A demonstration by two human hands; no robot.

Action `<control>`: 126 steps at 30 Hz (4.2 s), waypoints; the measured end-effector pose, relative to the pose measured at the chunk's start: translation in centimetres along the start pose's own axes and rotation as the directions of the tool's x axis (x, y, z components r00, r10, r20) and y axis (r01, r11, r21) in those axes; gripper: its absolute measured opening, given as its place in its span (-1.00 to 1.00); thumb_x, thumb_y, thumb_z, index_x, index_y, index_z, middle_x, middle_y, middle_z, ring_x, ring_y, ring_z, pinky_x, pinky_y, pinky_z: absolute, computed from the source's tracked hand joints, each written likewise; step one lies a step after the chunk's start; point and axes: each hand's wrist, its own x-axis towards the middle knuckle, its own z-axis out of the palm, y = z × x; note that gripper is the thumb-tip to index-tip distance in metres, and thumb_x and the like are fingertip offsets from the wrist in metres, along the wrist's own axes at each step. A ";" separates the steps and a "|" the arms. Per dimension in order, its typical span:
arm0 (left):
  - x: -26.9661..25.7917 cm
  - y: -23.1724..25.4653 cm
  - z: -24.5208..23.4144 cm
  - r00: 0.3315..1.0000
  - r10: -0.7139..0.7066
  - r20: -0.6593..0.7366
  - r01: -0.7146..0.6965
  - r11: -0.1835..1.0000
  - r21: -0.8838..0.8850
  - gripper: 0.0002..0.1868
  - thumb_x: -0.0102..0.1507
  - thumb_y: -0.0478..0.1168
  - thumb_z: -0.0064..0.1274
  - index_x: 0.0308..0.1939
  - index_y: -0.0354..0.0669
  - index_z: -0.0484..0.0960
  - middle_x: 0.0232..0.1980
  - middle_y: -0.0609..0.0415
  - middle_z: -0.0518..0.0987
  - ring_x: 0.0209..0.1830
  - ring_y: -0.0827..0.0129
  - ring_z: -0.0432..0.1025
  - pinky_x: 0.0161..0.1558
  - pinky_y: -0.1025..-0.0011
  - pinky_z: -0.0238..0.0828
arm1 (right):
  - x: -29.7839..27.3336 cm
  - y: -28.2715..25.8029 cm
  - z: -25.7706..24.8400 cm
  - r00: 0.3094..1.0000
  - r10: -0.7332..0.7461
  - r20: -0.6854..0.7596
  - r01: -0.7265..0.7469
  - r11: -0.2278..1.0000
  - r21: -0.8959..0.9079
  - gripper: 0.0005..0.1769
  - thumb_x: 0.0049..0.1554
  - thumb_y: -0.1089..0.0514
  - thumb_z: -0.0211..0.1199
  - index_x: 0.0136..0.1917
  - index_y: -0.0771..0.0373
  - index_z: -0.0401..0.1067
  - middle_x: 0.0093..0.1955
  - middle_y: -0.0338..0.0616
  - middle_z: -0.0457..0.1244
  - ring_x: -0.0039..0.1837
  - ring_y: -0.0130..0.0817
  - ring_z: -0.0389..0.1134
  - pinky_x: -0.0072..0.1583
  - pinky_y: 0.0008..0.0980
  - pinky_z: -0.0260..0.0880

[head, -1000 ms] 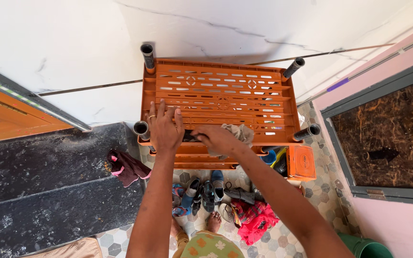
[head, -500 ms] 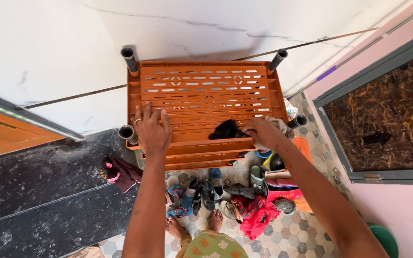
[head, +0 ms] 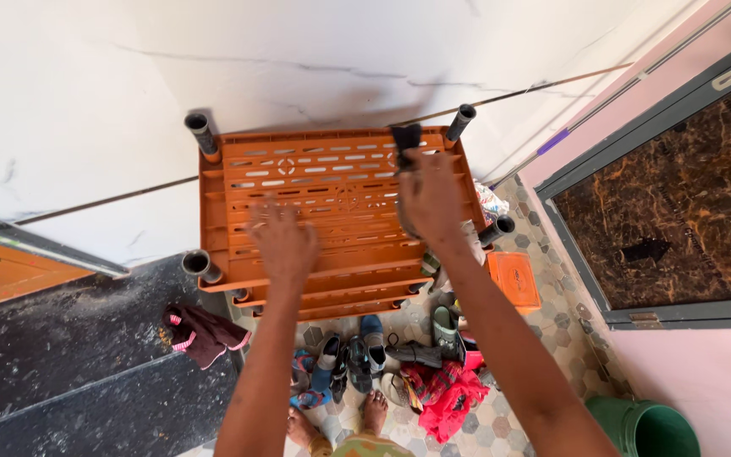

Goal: The person wipes the surfaces of an orange plastic shoe rack with a cloth. They clean the shelves and vertical supports, then briefly rinse the cloth at a wall tap before continuing to wipe the rack.

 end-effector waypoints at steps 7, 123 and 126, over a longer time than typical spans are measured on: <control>0.8 6.0 5.0 0.983 0.183 0.006 -0.183 0.983 -0.015 -0.34 0.26 -0.13 0.06 0.46 -0.01 0.34 0.64 -0.17 0.06 0.67 -0.16 -0.17 0.52 -0.29 -0.37 | 1.7 4.2 8.1 0.902 -0.429 0.055 0.431 0.880 -0.200 -0.41 0.29 -0.04 0.10 0.56 0.05 0.21 0.63 0.23 -0.09 0.62 0.21 -0.07 0.51 0.11 0.02; 1.4 6.9 6.8 0.960 0.228 0.162 -0.245 0.965 0.092 0.12 0.14 0.60 -0.11 0.64 0.34 -0.12 0.71 0.04 -0.37 0.68 0.12 -0.53 0.46 -0.41 -0.50 | 0.5 12.6 5.0 0.954 0.267 0.138 -0.073 0.653 -0.754 -0.54 0.08 0.06 0.06 0.21 0.30 0.24 -0.01 0.13 0.41 0.14 0.04 0.37 0.19 -0.11 0.08; 1.2 7.0 7.0 0.961 0.261 0.093 -0.265 0.964 0.034 0.14 0.12 0.63 -0.14 0.64 0.36 -0.15 0.70 0.06 -0.38 0.68 0.15 -0.54 0.48 -0.41 -0.54 | 1.0 12.5 5.1 0.956 0.263 0.132 -0.055 0.601 -0.798 -0.53 0.12 0.04 0.06 0.23 0.33 0.24 -0.08 0.07 0.43 0.07 -0.01 0.40 0.20 -0.11 0.07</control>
